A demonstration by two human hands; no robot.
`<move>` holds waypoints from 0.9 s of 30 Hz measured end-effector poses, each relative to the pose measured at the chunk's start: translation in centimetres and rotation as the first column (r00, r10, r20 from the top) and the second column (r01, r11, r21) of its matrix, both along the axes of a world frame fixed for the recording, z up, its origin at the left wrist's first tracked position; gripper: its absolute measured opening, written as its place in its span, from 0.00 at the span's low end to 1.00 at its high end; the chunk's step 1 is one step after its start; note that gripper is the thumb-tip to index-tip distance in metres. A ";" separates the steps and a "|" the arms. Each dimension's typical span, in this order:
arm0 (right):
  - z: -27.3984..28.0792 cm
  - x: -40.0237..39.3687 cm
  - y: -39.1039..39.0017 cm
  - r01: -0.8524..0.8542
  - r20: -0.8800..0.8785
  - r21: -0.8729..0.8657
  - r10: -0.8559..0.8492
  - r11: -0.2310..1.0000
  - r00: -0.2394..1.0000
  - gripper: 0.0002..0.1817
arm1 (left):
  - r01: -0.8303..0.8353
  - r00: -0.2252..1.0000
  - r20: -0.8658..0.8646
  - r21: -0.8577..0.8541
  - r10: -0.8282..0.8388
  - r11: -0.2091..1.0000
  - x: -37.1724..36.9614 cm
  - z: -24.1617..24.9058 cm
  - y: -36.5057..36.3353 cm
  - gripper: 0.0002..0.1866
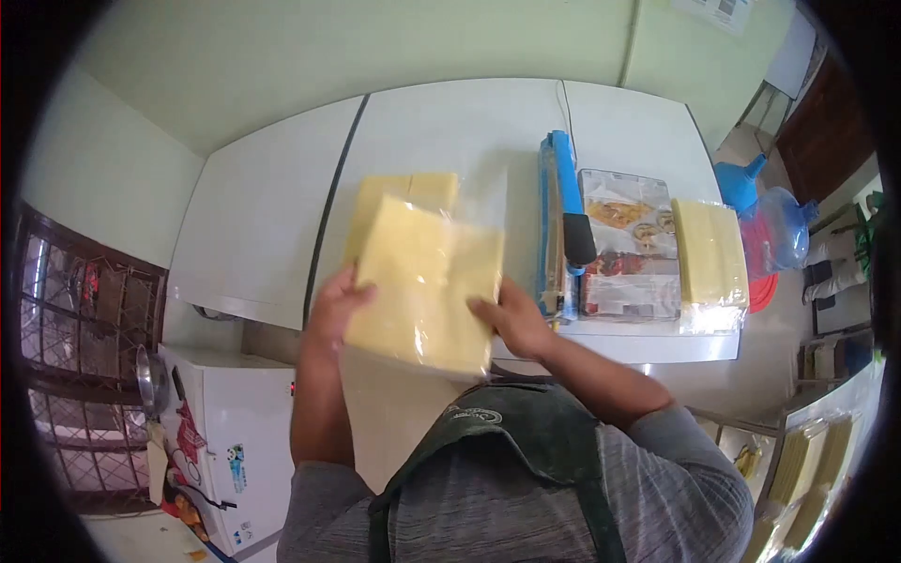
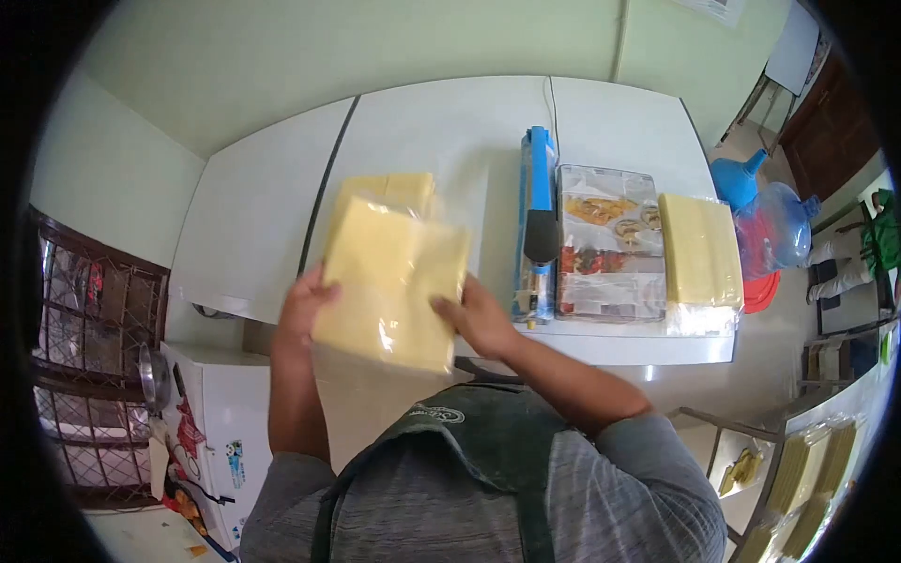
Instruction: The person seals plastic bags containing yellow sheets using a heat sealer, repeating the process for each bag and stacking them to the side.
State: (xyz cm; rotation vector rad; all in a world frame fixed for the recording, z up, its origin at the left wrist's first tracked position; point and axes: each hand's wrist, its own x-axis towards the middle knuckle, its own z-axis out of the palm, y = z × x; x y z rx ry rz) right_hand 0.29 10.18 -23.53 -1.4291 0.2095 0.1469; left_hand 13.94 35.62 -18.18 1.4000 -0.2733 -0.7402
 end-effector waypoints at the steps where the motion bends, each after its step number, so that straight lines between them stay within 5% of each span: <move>1: 0.6 2.5 0.9 0.039 0.026 0.011 -0.039 0.999 0.999 0.20 | -0.044 0.997 0.070 0.001 0.044 0.999 2.4 0.8 0.5 0.26; 5: 1.2 10.2 1.9 0.112 -0.052 -0.111 -0.119 0.987 0.992 0.21 | -0.081 0.940 0.340 0.105 0.041 0.991 9.9 -0.7 1.6 0.25; 6: -0.3 10.9 2.0 0.126 -0.048 -0.113 -0.132 0.986 0.990 0.21 | -0.125 0.884 0.465 0.345 -0.054 0.930 11.6 -2.9 2.1 0.24; 7: -2.4 11.5 2.0 0.196 0.065 -0.361 -0.186 0.912 0.980 0.22 | -0.197 0.814 0.553 0.551 -0.179 0.811 12.9 -4.6 2.1 0.23; 8: -3.6 11.5 1.8 0.276 0.179 -0.576 -0.211 0.769 0.961 0.23 | -0.179 0.811 0.552 0.552 -0.196 0.814 13.3 -5.9 2.0 0.23; 10: -4.2 8.8 1.3 0.347 0.271 -0.592 -0.225 0.728 0.936 0.22 | -0.459 0.651 0.620 0.781 -0.438 0.424 13.2 -8.4 2.1 0.22; 11: -4.3 6.8 1.2 0.401 0.357 -0.603 -0.216 0.690 0.909 0.21 | -0.455 0.622 0.683 0.713 -0.383 0.533 13.3 -9.8 2.9 0.22; 12: -3.1 4.2 1.1 0.342 0.323 -0.531 -0.188 0.775 0.927 0.21 | -0.438 0.598 0.734 0.634 -0.321 0.637 13.2 -11.1 3.6 0.22; 14: 0.2 -1.7 -0.5 0.197 0.233 -0.328 -0.123 0.924 0.965 0.14 | -0.387 0.787 0.581 0.728 -0.208 0.566 10.3 -8.2 1.9 0.22; 15: -0.1 -4.2 -2.7 0.279 0.452 -0.390 -0.082 0.878 0.888 0.10 | -0.400 0.767 0.609 0.699 -0.201 0.593 10.6 -9.4 2.4 0.23; 16: -0.4 -7.0 -5.2 0.360 0.636 -0.438 0.000 0.824 0.772 0.06 | -0.414 0.749 0.635 0.670 -0.187 0.617 11.4 -10.6 3.5 0.23; 18: -2.8 -10.9 -11.7 0.764 0.757 -0.502 -0.222 0.406 0.615 0.06 | -0.425 0.740 0.645 0.669 -0.191 0.610 12.1 -11.1 3.8 0.24; 20: -6.5 -15.2 -18.7 0.801 0.568 -0.597 -0.730 -0.047 0.380 0.12 | -0.433 0.751 0.635 0.680 -0.181 0.591 12.0 -10.3 3.5 0.24; 21: -7.3 -17.7 -21.6 0.709 0.588 -0.694 -0.666 -0.124 0.459 0.16 | -0.422 0.753 0.630 0.685 -0.192 0.594 11.8 -10.2 2.8 0.24; 22: -7.1 -19.1 -23.3 0.607 0.589 -0.767 -0.600 -0.206 0.541 0.20 | -0.615 0.580 0.772 0.623 -0.258 0.482 11.5 -10.1 1.9 0.24; 23: -7.6 -20.1 -23.6 0.526 0.506 -0.836 -0.595 -0.158 0.625 0.24 | -0.784 0.377 0.859 0.495 -0.346 0.376 11.4 -9.8 1.1 0.24; 25: -8.3 -21.3 -23.6 0.434 0.430 -0.891 -0.550 -0.132 0.716 0.31 | -0.756 0.366 0.905 0.425 -0.216 0.499 7.9 -6.0 -4.7 0.24; 27: -10.6 -21.8 -24.6 0.523 0.551 -0.826 -0.504 -0.212 0.665 0.25 | -0.725 0.371 0.925 0.341 -0.078 0.598 4.5 -4.7 -10.5 0.24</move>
